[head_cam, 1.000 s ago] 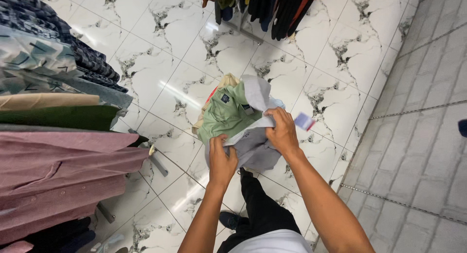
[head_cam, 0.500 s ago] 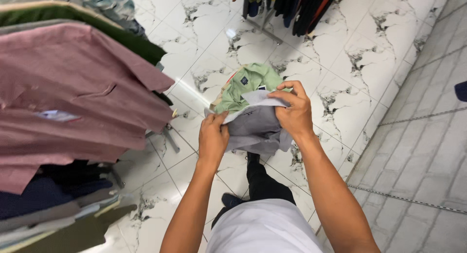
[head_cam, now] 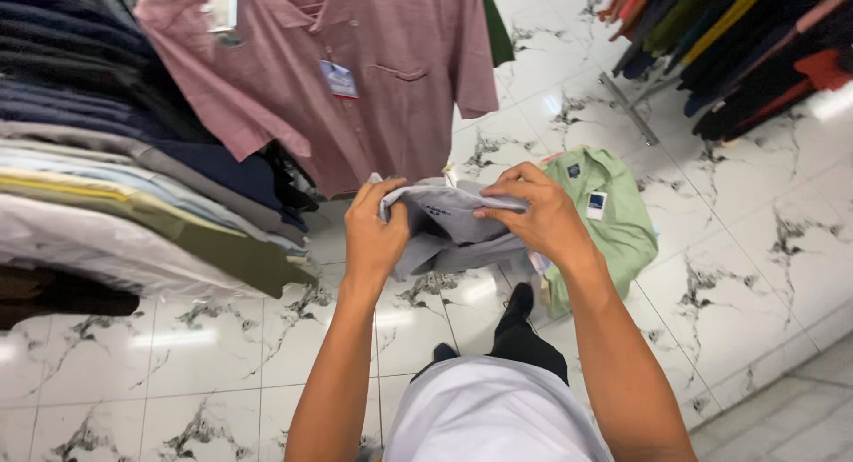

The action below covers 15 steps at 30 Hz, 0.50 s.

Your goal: The person selects several shirts from a clothing rack, buttoning up a grey shirt and then a green shirt to check their appearance.

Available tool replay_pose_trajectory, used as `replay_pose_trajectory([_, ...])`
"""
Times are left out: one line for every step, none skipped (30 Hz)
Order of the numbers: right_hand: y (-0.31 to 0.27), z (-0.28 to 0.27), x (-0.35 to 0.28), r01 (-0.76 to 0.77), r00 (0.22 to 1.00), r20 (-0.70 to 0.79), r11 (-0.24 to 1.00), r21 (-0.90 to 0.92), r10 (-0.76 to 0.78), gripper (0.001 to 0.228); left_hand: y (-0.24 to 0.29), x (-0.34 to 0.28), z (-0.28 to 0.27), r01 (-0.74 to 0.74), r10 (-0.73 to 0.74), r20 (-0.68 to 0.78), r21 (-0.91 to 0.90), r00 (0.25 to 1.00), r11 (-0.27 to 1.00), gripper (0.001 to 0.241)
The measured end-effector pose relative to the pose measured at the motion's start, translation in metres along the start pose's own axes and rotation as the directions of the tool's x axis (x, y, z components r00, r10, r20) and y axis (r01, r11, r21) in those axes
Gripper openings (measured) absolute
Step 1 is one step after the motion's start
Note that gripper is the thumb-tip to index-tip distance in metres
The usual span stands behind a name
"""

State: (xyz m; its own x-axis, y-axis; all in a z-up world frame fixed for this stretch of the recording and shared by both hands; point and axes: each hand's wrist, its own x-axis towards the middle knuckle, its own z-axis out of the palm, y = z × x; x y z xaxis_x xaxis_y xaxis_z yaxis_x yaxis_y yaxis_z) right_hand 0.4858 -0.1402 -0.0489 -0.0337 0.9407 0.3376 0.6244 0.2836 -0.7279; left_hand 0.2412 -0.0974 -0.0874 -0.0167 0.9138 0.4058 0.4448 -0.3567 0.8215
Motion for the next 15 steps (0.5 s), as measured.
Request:
replay_pose_trajectory([-0.005,0.008,0.002,0.012,1.000,0.025,1.000,-0.022,-0.011,0.021,-0.003,-0.003,-0.009,0.026,-0.026,0.000,0.034,1.000,0.999,0.032])
replay_pose_trajectory([-0.009,0.016,0.000,0.011,0.999,0.044,0.999,-0.046,-0.009,0.013,-0.007,-0.008,-0.017,0.052,-0.053,0.014,0.066,0.999,0.996,0.029])
replay_pose_trajectory([-0.016,0.025,0.002,0.021,0.999,0.050,0.999,-0.037,-0.019,0.013,-0.011,-0.012,-0.024,0.054,-0.055,0.003,0.076,0.999,0.996,0.029])
replay_pose_trajectory([-0.021,0.032,0.004,0.016,0.998,0.066,0.997,-0.073,-0.011,0.011,-0.014,-0.017,-0.029,0.095,-0.096,0.006,0.101,0.995,0.990,0.023])
replay_pose_trajectory([-0.026,0.039,0.007,0.011,0.997,0.081,0.994,-0.109,-0.003,0.010,-0.016,-0.022,-0.033,0.135,-0.137,0.008,0.125,0.990,0.983,0.018])
replay_pose_trajectory([-0.026,0.048,0.009,0.030,0.996,0.084,0.994,-0.102,-0.022,0.010,-0.018,-0.025,-0.037,0.132,-0.132,-0.010,0.131,0.991,0.983,0.018])
replay_pose_trajectory([-0.026,0.057,0.013,0.011,0.993,0.118,0.991,-0.134,0.005,0.009,-0.020,-0.026,-0.040,0.148,-0.147,-0.012,0.161,0.989,0.976,0.013])
replay_pose_trajectory([-0.024,0.064,0.011,-0.017,0.986,0.160,0.985,-0.169,0.045,0.008,-0.020,-0.034,-0.042,0.176,-0.178,-0.009,0.191,0.984,0.966,0.009])
replay_pose_trajectory([-0.022,0.070,0.014,-0.008,0.984,0.172,0.987,-0.163,0.037,0.008,-0.023,-0.035,-0.043,0.186,-0.185,-0.021,0.196,0.982,0.963,0.009])
replay_pose_trajectory([-0.020,0.077,0.017,0.008,0.980,0.197,0.993,-0.117,0.015,0.008,-0.027,-0.035,-0.043,0.202,-0.198,-0.041,0.249,0.979,0.947,0.008])
replay_pose_trajectory([-0.017,0.084,0.021,0.023,0.975,0.222,0.997,-0.071,-0.006,0.008,-0.031,-0.034,-0.043,0.219,-0.210,-0.061,0.300,0.976,0.928,0.006])
replay_pose_trajectory([-0.016,0.090,0.028,0.033,0.974,0.227,0.998,-0.063,-0.018,0.008,-0.037,-0.033,-0.042,0.222,-0.210,-0.072,0.306,0.975,0.926,0.006])
replay_pose_trajectory([-0.015,0.096,0.036,0.048,0.961,0.276,0.998,-0.030,-0.038,0.011,-0.043,-0.030,-0.041,0.240,-0.226,-0.081,0.279,0.971,0.930,0.007])
replay_pose_trajectory([-0.012,0.100,0.043,0.062,0.944,0.325,0.998,0.000,-0.059,0.015,-0.049,-0.028,-0.037,0.259,-0.244,-0.089,0.248,0.966,0.934,0.009])
replay_pose_trajectory([-0.017,0.097,0.050,0.072,0.941,0.330,0.997,0.005,-0.069,0.015,-0.049,-0.024,-0.037,0.263,-0.245,-0.101,0.250,0.964,0.932,0.009])
